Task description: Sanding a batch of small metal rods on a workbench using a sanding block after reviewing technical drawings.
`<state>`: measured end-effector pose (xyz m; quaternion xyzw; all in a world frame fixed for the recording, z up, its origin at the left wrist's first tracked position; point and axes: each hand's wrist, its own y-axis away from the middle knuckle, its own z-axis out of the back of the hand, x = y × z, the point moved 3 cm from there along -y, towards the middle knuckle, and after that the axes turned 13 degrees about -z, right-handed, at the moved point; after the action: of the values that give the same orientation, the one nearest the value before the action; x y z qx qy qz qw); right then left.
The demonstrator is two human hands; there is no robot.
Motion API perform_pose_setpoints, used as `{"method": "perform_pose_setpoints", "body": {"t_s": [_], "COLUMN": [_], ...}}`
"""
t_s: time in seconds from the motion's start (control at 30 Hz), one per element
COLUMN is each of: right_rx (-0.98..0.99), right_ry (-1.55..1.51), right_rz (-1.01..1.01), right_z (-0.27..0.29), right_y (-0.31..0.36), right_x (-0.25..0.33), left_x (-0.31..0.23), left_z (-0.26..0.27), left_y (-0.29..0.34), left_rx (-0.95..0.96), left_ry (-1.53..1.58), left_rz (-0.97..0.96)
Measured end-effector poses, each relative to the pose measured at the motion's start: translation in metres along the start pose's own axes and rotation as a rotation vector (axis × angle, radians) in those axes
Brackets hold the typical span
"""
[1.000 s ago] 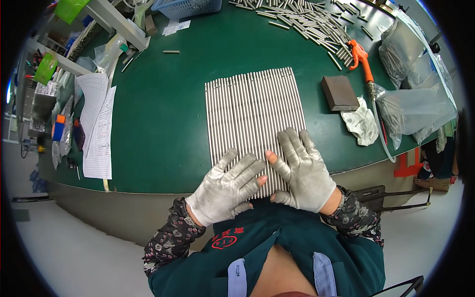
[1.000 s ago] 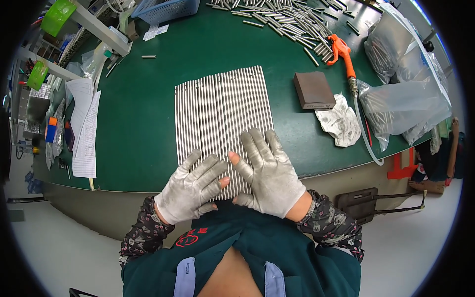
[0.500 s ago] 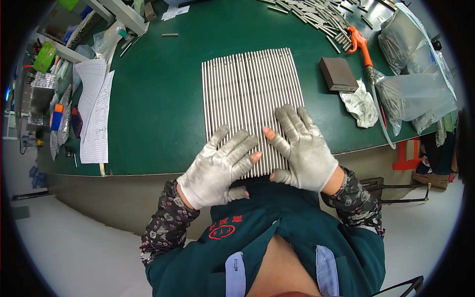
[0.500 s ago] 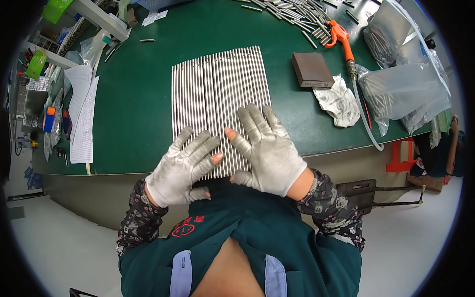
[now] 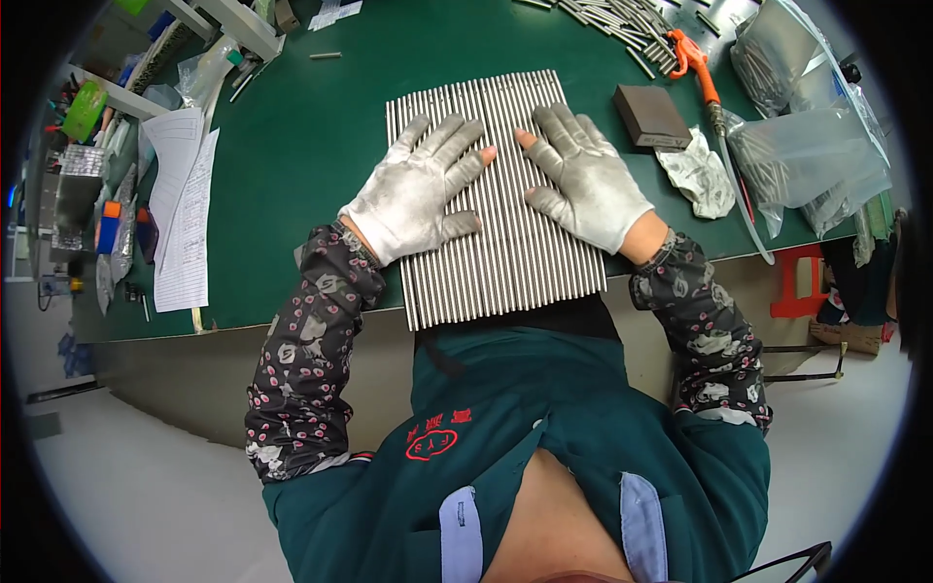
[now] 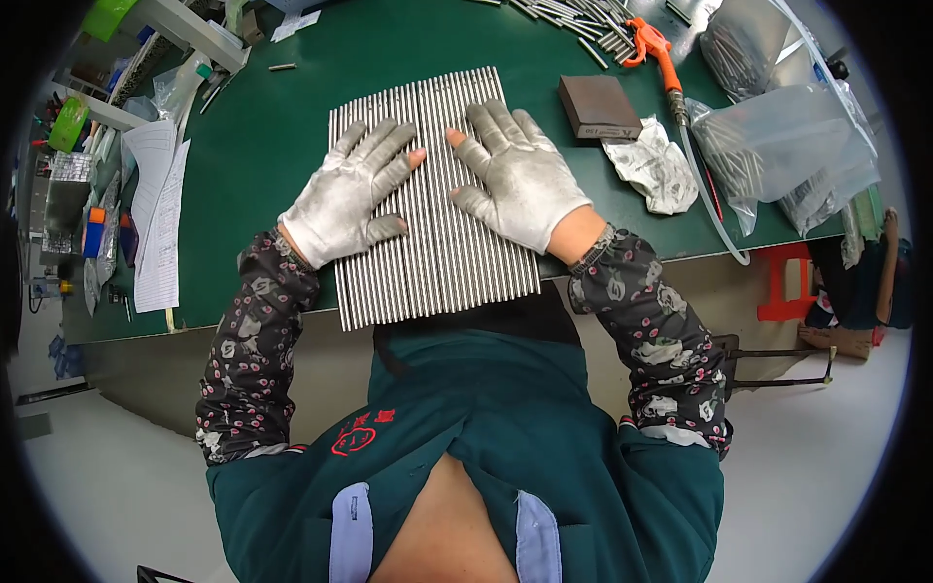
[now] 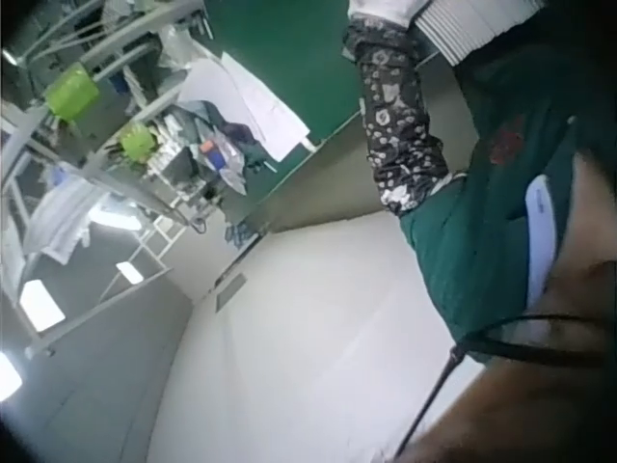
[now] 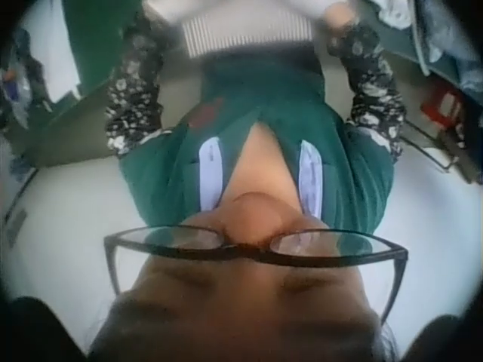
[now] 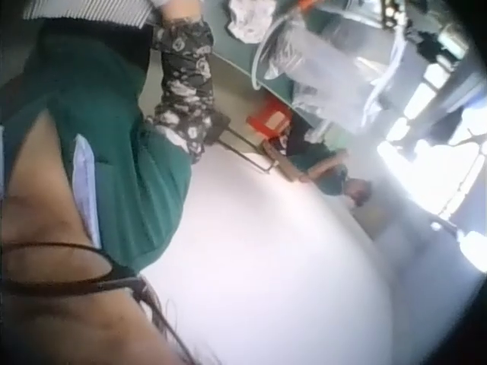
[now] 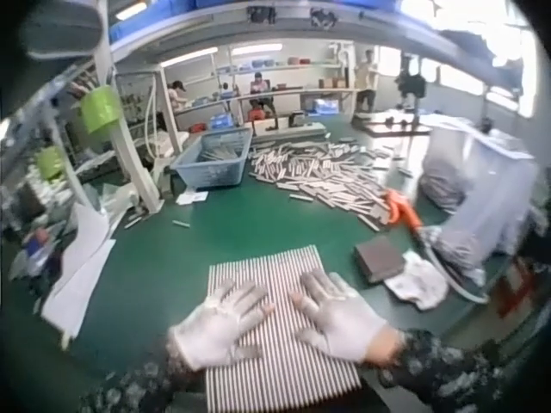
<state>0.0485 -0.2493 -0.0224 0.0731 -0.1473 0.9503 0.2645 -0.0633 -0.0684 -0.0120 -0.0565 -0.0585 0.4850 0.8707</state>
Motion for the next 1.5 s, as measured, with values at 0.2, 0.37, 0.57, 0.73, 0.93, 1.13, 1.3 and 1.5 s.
{"method": "perform_pose_setpoints", "body": {"t_s": [0.2,0.37,0.57,0.73,0.93,1.13,1.3,1.5], "right_rx": [0.008,0.026,0.011,0.008,-0.283,-0.382,-0.197,-0.367], "right_ry": [0.042,0.059,0.053,0.05,-0.046,0.261,0.434,0.312], "right_rz": [-0.019,-0.029,-0.024,-0.02,-0.062,-0.432,-0.667,-0.562], "right_z": [0.0,0.0,0.0,-0.001,0.03,0.063,0.049,0.064], "right_y": [-0.002,-0.004,-0.004,-0.004,-0.007,0.007,0.017,0.02], "right_x": [0.0,0.005,0.009,0.007,-0.014,-0.064,-0.073,-0.053], "left_x": [0.005,0.005,0.004,0.005,0.002,-0.022,-0.035,-0.036], "left_z": [-0.004,-0.004,-0.003,-0.003,0.006,0.007,-0.012,-0.012], "left_y": [0.0,0.003,0.005,0.004,-0.015,-0.07,-0.084,-0.086], "left_rx": [-0.05,-0.042,-0.035,0.01,-0.044,-0.059,-0.027,-0.023], "left_ry": [0.023,0.03,0.012,0.015,0.022,0.12,0.166,0.172], "left_rz": [-0.016,-0.013,-0.007,0.0,-0.041,-0.279,-0.361,-0.347]}}
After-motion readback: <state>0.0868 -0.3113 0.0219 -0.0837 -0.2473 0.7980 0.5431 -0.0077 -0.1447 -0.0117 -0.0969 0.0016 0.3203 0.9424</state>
